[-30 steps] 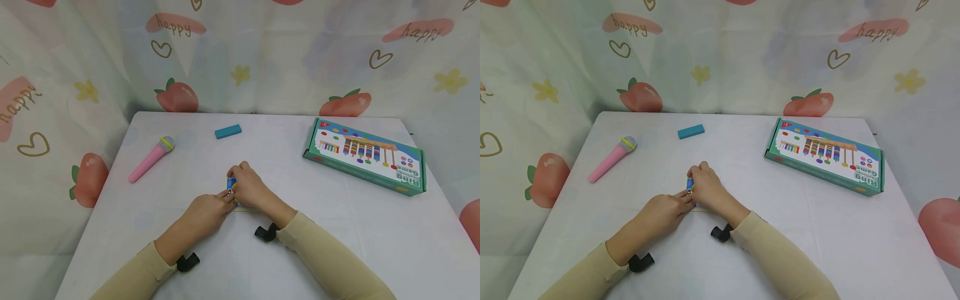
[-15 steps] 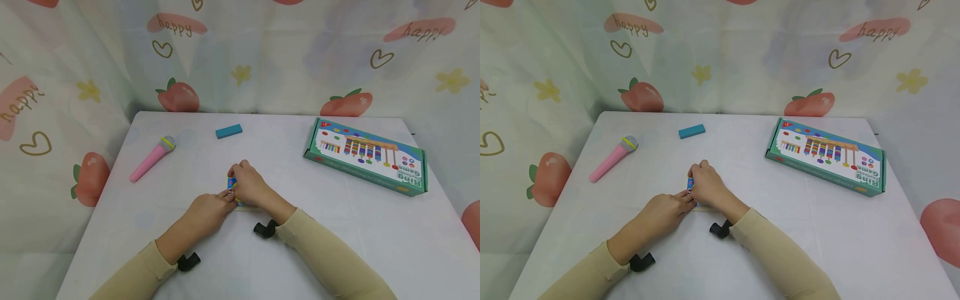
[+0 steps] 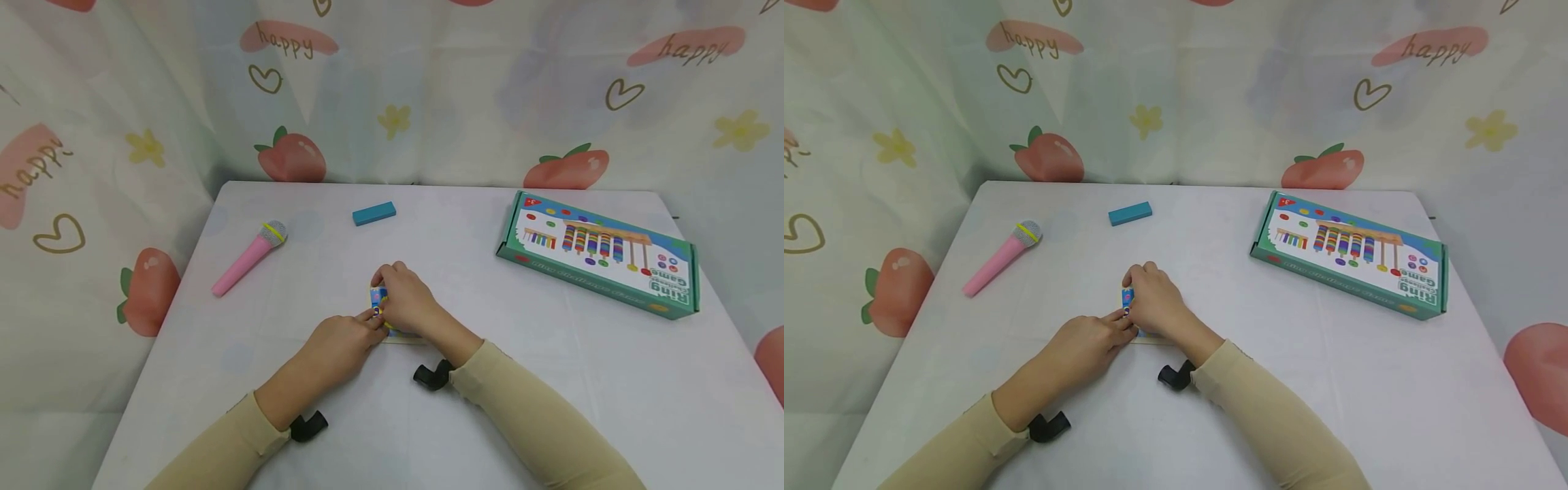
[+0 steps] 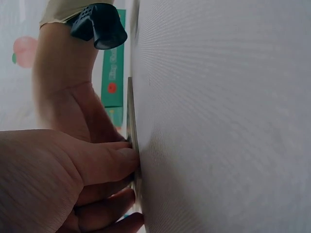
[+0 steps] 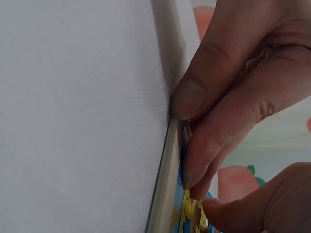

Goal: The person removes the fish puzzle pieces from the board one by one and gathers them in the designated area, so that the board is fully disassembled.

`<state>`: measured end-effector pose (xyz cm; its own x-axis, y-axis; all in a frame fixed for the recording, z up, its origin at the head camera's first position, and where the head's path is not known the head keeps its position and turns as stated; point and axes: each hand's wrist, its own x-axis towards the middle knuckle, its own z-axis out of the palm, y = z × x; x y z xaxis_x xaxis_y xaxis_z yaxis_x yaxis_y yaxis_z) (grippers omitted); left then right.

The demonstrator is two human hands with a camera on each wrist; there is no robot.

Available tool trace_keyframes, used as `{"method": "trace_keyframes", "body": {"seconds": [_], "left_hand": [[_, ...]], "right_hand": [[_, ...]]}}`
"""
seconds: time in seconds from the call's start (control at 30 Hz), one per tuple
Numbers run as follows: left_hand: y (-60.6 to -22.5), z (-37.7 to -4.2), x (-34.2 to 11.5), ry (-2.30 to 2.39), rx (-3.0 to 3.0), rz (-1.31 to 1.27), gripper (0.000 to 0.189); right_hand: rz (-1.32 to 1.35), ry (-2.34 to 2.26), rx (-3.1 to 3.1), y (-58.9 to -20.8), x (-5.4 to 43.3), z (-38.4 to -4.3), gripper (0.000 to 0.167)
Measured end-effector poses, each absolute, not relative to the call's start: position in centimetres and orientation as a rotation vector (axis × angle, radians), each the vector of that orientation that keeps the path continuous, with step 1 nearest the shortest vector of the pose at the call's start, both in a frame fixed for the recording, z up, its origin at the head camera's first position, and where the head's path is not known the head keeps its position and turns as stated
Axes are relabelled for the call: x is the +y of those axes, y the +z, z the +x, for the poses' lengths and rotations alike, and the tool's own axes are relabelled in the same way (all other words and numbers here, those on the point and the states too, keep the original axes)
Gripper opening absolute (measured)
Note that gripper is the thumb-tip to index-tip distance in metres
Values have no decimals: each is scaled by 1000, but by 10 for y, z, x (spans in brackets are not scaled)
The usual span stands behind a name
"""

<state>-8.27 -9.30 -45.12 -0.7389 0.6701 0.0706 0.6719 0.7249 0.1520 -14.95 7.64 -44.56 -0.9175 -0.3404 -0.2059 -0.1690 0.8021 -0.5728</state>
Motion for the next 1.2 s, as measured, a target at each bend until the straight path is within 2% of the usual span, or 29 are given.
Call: {"method": "trace_keyframes", "body": {"seconds": [0.37, 0.9, 1.2], "left_hand": [[-450, -82, -92, -268, -2968, -1105, 25], [-446, -82, -91, -280, -3040, -1069, 27], [-445, -82, -89, -249, -3104, -1048, 31]], "right_hand": [[-257, -1004, 2648, -447, 81, -154, 17], [-249, -1256, 2455, -442, 96, -163, 21], [-161, -1352, 2390, -434, 118, -172, 17]]}}
